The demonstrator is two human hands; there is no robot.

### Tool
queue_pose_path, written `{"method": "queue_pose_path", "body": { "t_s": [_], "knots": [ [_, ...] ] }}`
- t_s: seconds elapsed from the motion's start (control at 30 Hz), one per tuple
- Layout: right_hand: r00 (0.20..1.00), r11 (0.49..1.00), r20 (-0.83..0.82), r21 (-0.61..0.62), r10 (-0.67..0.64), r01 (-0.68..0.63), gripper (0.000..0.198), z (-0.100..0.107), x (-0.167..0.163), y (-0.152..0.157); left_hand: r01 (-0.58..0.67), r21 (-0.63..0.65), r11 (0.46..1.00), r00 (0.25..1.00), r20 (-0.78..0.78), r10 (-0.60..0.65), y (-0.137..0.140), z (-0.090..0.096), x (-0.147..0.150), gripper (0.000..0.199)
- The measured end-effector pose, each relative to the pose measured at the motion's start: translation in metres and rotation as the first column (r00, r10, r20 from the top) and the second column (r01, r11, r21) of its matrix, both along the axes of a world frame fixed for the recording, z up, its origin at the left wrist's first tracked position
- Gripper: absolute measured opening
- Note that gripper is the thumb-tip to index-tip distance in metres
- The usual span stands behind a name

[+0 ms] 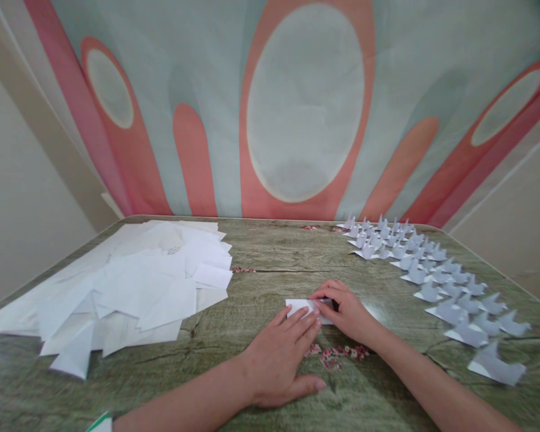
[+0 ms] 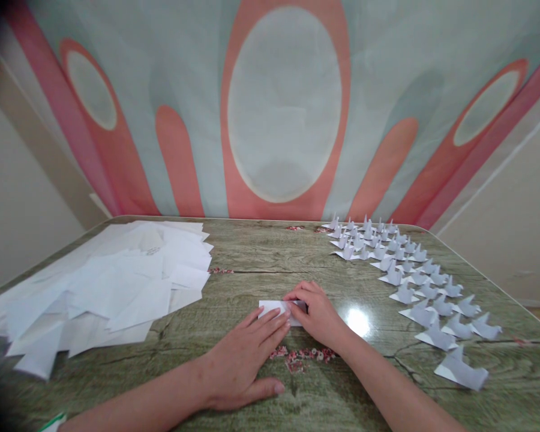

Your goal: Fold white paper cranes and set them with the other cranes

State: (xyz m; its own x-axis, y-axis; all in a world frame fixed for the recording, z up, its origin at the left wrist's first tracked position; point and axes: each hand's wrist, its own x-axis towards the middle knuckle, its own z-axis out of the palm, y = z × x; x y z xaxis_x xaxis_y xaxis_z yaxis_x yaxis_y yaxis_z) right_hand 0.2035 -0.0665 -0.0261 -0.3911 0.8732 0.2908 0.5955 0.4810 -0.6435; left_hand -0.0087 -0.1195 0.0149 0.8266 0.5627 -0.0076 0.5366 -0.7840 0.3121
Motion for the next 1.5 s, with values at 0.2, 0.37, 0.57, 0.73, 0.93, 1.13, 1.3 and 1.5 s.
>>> {"method": "queue_pose_path", "body": {
  "t_s": [0.2, 0.37, 0.57, 0.73, 0.93, 1.13, 1.3, 1.5],
  "knots": [
    [1.0, 1.0, 0.004, -0.004, -0.005, 0.005, 0.014, 0.001, -0.001, -0.001, -0.004, -0.021, 1.0, 1.0, -0.002, 0.004, 0.0, 0.001, 0.0, 0.072],
    [1.0, 1.0, 0.013, -0.007, -0.008, 0.008, 0.014, 0.001, -0.001, -0.001, -0.001, -0.019, 1.0, 1.0, -0.009, 0.001, 0.0, 0.001, 0.0, 0.073],
    [1.0, 1.0, 0.012, -0.004, 0.002, -0.002, 0.013, 0.0, -0.001, 0.001, 0.002, -0.014, 1.0, 1.0, -0.008, -0.002, 0.001, -0.001, -0.001, 0.073],
    [1.0, 1.0, 0.022, -0.011, 0.006, -0.006, 0.013, 0.001, -0.001, 0.002, -0.009, -0.008, 1.0, 1.0, 0.012, 0.009, 0.005, -0.001, -0.001, 0.071],
    [1.0, 1.0, 0.021, -0.016, 0.002, -0.002, 0.013, 0.003, -0.001, 0.001, -0.081, 0.01, 0.997, 0.996, 0.04, 0.081, 0.01, -0.002, -0.002, 0.063],
    [1.0, 1.0, 0.017, -0.016, -0.003, 0.003, 0.013, 0.004, -0.002, 0.0, -0.058, 0.054, 0.997, 0.998, 0.031, 0.056, 0.011, -0.004, -0.004, 0.059],
    [1.0, 1.0, 0.013, -0.005, 0.001, -0.001, 0.013, 0.003, -0.001, 0.0, -0.038, 0.089, 0.995, 0.999, 0.007, 0.038, 0.011, -0.003, -0.004, 0.058],
    [1.0, 1.0, 0.019, 0.004, -0.013, 0.013, 0.013, 0.001, -0.002, 0.0, -0.026, 0.091, 0.995, 1.0, 0.0, 0.026, 0.012, -0.003, -0.005, 0.061]
  ]
}}
